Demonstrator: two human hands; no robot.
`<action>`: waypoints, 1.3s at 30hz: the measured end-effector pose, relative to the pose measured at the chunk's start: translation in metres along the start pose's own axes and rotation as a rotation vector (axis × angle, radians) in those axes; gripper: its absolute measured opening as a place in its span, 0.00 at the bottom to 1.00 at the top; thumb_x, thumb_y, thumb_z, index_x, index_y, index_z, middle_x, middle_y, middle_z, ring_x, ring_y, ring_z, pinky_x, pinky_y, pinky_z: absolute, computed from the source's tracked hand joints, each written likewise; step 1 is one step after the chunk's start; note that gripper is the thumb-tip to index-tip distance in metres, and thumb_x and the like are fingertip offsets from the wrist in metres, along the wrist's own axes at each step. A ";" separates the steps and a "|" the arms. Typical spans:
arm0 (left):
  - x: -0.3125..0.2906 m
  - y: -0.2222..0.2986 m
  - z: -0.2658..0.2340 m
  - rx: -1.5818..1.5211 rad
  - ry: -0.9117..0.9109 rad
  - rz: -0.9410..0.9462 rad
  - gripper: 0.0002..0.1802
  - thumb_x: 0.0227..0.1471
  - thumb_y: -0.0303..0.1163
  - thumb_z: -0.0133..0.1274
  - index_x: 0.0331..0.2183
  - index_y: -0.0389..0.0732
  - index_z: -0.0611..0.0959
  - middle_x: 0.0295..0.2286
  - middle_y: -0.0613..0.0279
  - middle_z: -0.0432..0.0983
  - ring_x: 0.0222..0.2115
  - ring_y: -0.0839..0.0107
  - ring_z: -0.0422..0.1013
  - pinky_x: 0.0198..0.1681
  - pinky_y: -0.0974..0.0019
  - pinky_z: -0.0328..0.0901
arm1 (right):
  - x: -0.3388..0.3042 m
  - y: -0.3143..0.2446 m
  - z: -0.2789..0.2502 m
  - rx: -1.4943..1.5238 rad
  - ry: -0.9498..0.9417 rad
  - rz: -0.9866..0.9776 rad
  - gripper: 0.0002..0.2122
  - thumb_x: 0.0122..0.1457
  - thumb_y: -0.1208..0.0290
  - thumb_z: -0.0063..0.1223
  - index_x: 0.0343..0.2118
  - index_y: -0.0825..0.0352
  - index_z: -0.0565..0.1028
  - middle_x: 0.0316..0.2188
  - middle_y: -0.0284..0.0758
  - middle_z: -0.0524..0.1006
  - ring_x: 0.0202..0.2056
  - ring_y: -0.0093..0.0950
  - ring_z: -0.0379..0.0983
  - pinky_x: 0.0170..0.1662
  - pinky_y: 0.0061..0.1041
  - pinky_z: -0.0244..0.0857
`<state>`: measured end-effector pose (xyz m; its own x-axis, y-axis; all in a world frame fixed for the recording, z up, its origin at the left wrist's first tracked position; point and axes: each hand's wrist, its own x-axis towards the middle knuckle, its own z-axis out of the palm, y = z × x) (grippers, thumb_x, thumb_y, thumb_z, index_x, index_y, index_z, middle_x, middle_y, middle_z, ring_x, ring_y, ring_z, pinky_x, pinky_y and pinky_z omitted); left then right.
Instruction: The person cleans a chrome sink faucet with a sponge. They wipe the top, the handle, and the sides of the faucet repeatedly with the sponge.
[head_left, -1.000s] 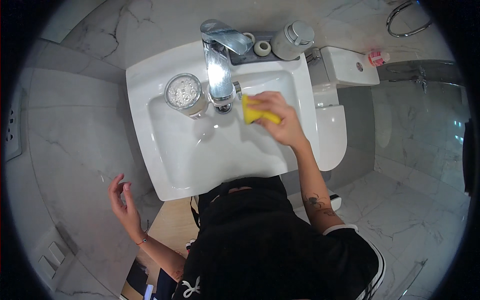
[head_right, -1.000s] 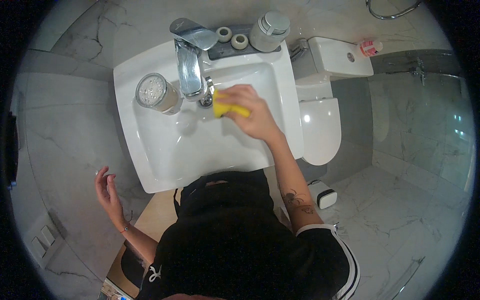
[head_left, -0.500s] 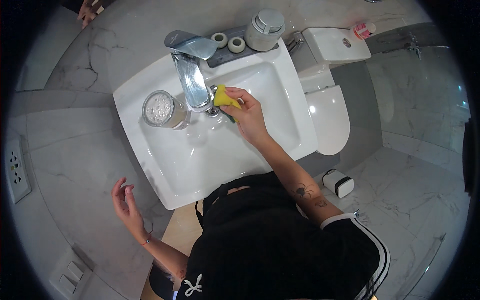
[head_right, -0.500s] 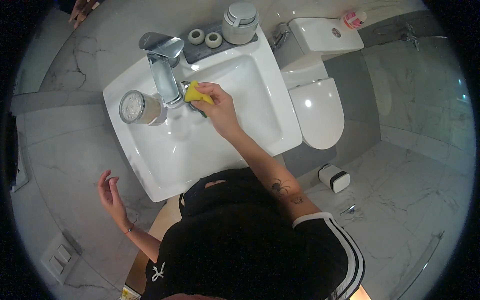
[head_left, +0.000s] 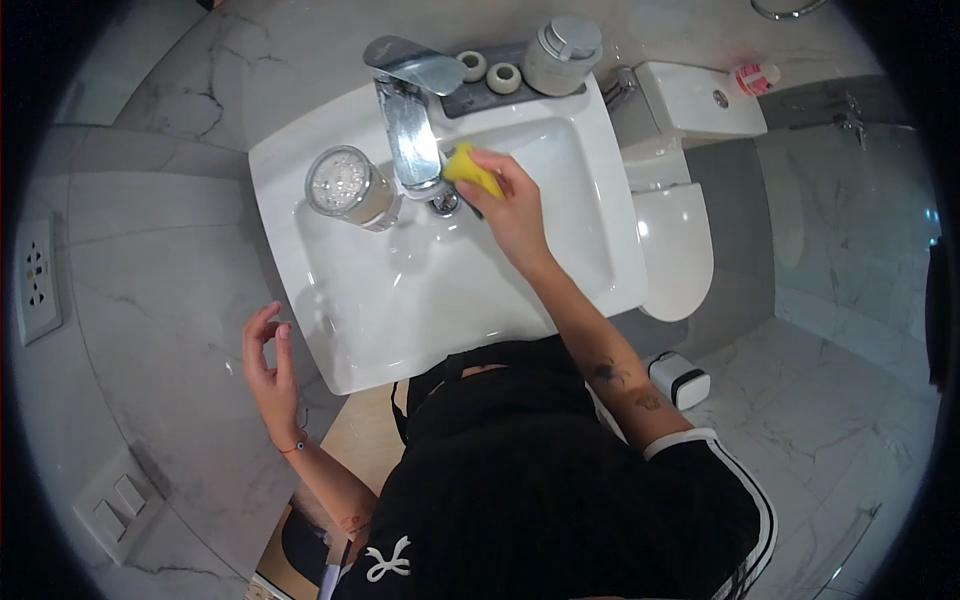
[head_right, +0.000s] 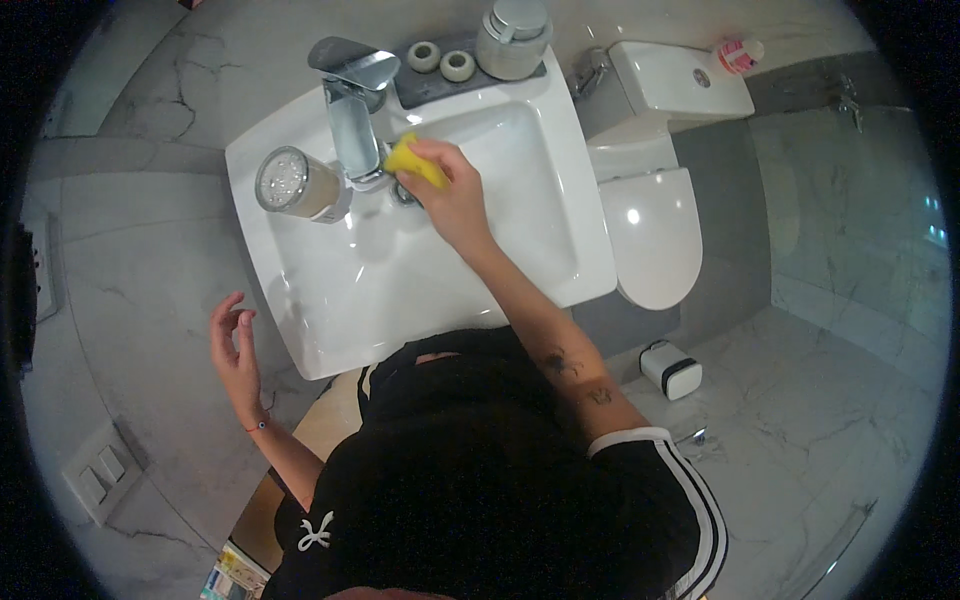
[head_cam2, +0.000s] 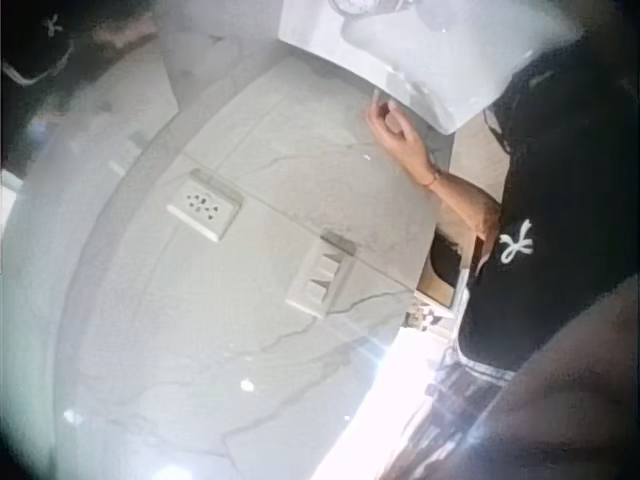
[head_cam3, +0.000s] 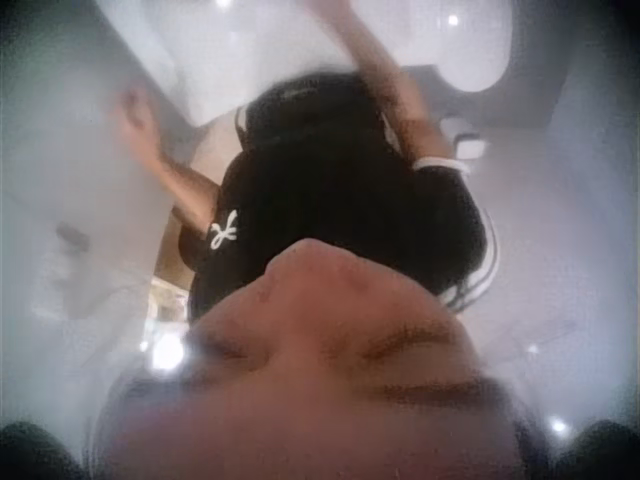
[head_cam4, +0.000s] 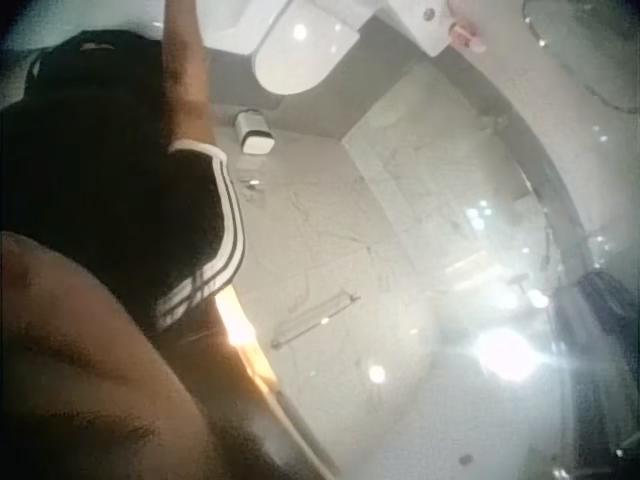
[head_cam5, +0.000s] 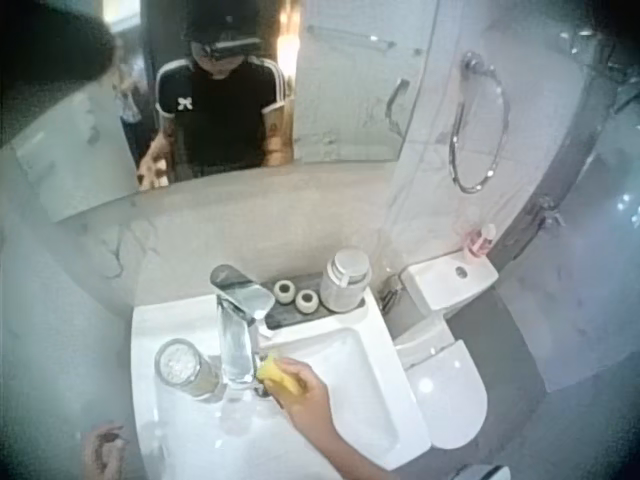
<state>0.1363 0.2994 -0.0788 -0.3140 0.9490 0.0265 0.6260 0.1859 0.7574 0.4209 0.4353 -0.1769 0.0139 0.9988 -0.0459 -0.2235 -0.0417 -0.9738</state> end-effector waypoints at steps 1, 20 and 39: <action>-0.004 -0.001 -0.002 -0.027 0.010 -0.015 0.11 0.55 0.26 0.48 0.42 0.36 0.76 0.40 0.61 0.72 0.34 0.75 0.68 0.41 0.71 0.62 | -0.008 0.001 0.000 -0.083 0.016 -0.062 0.14 0.49 0.78 0.59 0.40 0.71 0.72 0.43 0.37 0.73 0.44 0.25 0.70 0.48 0.20 0.63; 0.012 0.094 0.086 -0.701 -0.308 -0.097 0.25 0.49 0.25 0.56 0.49 0.33 0.70 0.38 0.59 0.73 0.36 0.76 0.68 0.41 0.74 0.63 | -0.030 -0.116 0.012 0.202 -0.373 0.435 0.14 0.64 0.59 0.37 0.45 0.65 0.62 0.39 0.38 0.71 0.35 0.30 0.73 0.29 0.33 0.74; 0.050 0.096 0.061 -1.073 -0.203 -0.174 0.13 0.56 0.27 0.46 0.44 0.33 0.70 0.34 0.59 0.70 0.36 0.74 0.70 0.42 0.70 0.65 | 0.130 -0.131 0.080 -1.089 -0.375 -0.769 0.19 0.45 0.63 0.62 0.43 0.57 0.78 0.46 0.45 0.69 0.46 0.42 0.64 0.50 0.33 0.61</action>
<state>0.2239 0.3796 -0.0446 -0.1528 0.9738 -0.1685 -0.3901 0.0973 0.9156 0.3736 0.5723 -0.0373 -0.5136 0.7185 0.4690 0.5892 0.6927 -0.4159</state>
